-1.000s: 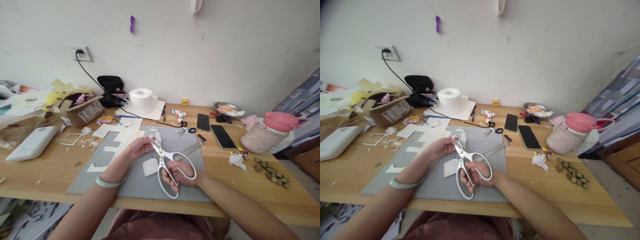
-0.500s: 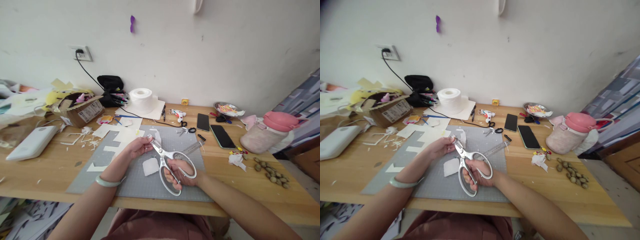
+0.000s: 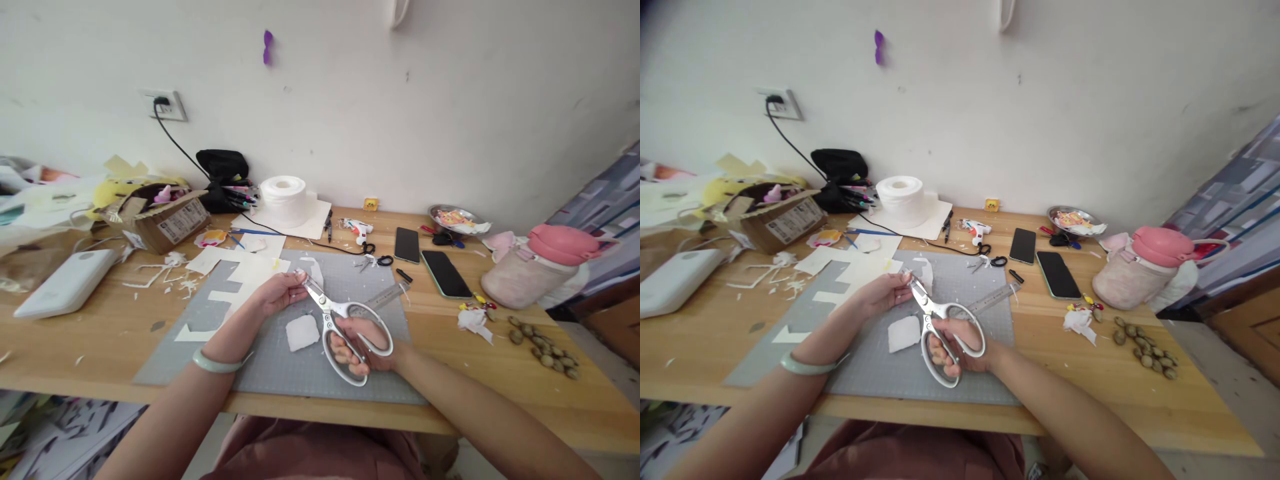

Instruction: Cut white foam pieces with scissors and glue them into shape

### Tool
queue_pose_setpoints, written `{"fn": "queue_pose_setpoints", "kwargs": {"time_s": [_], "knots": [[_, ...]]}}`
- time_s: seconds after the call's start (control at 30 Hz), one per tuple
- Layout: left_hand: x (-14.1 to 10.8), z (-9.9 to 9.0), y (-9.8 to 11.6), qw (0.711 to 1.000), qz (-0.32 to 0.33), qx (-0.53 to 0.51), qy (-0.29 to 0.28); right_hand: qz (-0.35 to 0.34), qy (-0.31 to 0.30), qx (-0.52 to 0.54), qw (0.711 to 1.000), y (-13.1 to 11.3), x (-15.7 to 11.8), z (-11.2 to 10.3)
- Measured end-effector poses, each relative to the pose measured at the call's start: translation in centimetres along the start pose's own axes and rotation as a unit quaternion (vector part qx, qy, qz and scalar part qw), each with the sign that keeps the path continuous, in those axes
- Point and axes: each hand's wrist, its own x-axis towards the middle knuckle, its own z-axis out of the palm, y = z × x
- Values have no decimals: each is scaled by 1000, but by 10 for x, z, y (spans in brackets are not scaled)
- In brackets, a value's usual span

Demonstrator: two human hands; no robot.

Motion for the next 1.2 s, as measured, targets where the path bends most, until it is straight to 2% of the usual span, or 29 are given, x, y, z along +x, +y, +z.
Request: {"fn": "queue_pose_setpoints", "kwargs": {"time_s": [0.37,0.47,0.67,0.83,0.97,1.07,1.2], "knots": [[-2,3,2,1000,3,10,21,12,8,18,1000,-3,2,1],[-1,3,1,1000,9,7,13,-4,-19,38,999,-2,5,-2],[-2,7,1,999,39,0,3,-30,-116,47,992,2,7,-5],[0,3,6,987,128,-72,59,-64,-133,-14,989,4,6,-3],[5,-5,7,975,174,-109,90,-62,-149,-24,987,5,7,-6],[8,-6,7,968,183,-131,111,-55,-149,-18,987,5,8,-8],[7,-1,8,967,160,-137,140,-47,-144,-25,988,6,8,-8]]}}
